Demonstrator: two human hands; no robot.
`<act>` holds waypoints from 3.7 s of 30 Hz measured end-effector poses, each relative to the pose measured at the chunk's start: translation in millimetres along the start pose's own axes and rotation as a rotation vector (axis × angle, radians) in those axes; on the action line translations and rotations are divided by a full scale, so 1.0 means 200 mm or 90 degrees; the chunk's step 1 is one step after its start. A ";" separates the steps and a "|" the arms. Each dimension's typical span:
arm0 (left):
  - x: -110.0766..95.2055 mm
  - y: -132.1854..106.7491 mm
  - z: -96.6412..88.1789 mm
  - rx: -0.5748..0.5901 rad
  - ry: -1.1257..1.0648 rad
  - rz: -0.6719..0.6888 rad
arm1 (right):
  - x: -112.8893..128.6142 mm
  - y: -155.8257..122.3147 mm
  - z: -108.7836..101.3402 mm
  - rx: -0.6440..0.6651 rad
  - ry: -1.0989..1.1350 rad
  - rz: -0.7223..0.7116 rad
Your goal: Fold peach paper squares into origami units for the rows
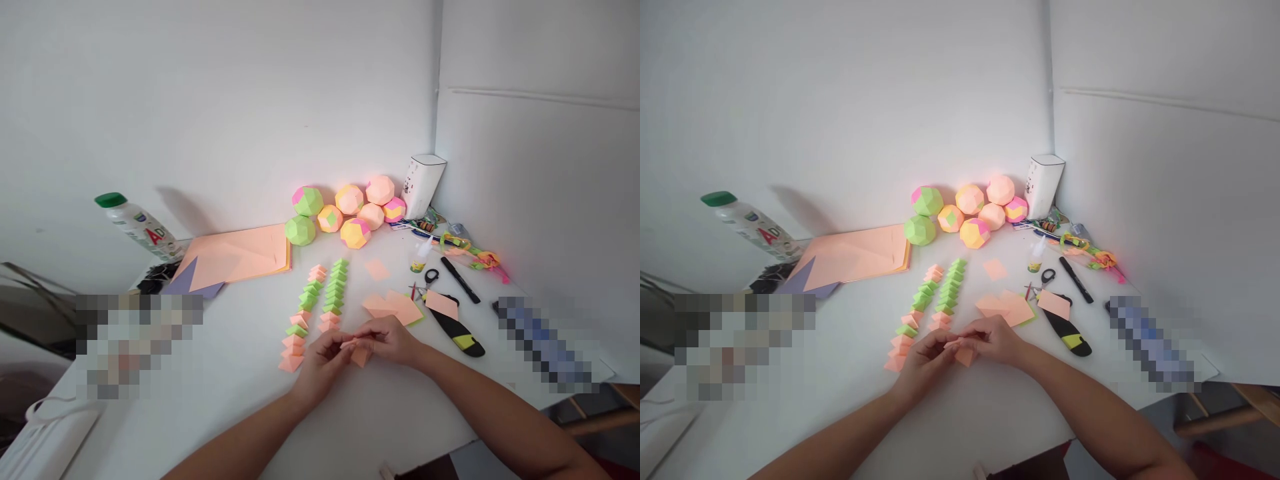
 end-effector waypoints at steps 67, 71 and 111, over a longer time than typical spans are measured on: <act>-0.03 0.00 -0.02 -0.071 -0.018 -0.035 | 0.03 0.00 0.00 -0.022 0.001 -0.021; -0.01 0.00 -0.03 -0.070 -0.015 -0.034 | 0.03 0.00 0.00 -0.023 -0.003 -0.019; 0.01 0.00 -0.02 -0.045 -0.060 -0.028 | 0.03 -0.01 0.00 -0.021 0.024 0.001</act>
Point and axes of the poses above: each hand's wrist, its own y-axis towards the middle knuckle, its own z-axis out of the palm, x = y × z, the point moved 7 cm from there along y, towards the middle knuckle, and after that the axes turned 10 degrees about x, right-handed, at the moved point
